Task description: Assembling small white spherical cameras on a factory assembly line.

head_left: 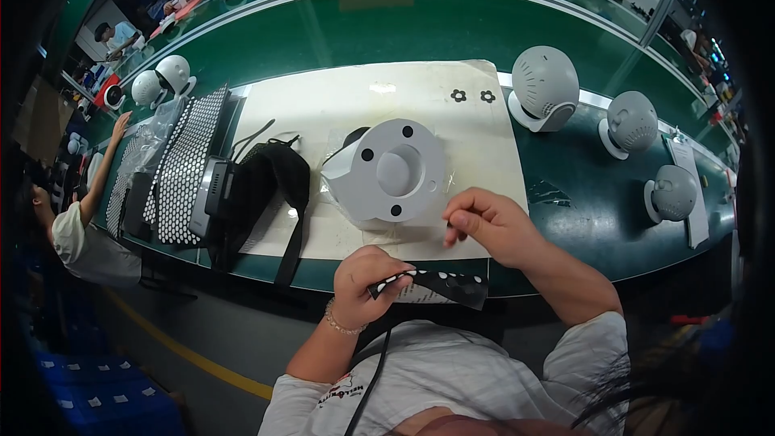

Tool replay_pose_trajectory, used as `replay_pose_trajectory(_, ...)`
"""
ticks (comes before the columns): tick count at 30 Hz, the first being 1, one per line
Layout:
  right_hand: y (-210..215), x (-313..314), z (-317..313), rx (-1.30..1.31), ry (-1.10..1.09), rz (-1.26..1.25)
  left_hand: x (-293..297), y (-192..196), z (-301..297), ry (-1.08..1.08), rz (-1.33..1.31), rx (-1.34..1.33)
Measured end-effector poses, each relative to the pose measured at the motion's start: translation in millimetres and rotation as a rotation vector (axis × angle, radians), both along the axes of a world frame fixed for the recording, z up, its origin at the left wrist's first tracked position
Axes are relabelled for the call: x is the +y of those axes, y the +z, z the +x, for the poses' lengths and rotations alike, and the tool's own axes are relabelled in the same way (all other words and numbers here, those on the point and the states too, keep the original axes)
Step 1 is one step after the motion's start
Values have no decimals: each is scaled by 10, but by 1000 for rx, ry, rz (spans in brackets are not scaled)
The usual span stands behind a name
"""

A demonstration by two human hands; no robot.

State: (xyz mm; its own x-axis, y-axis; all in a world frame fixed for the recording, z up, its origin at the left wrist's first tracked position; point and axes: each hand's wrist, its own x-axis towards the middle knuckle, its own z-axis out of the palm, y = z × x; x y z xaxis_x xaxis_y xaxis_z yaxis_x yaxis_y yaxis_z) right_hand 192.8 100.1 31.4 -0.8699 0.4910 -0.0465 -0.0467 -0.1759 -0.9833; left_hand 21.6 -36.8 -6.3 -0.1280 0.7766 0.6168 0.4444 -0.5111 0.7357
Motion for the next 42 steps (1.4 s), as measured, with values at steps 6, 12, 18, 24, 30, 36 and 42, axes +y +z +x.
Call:
replay_pose_trajectory(6,-11,97,-171,149,-314,17,18,-4,3,25,-8,-39)
replay_pose_trajectory(12,-79,129,-268,121,-394,392,30,-60,1,50,87,-25)
replay_pose_trajectory(18,-149,171,-258,90,-302,423,67,-109,7,87,51,3)
replay_pose_trajectory(24,-190,151,-141,42,-282,598,82,-99,34,116,8,-9)
replay_pose_trajectory(30,-99,175,-122,-146,-371,1706,80,-79,15,101,-27,31)
replay_pose_trajectory(36,-211,164,-239,163,-334,451,99,-87,33,89,34,-22)
replay_pose_trajectory(42,-22,77,-276,156,-274,-174,82,-132,38,40,85,-79)
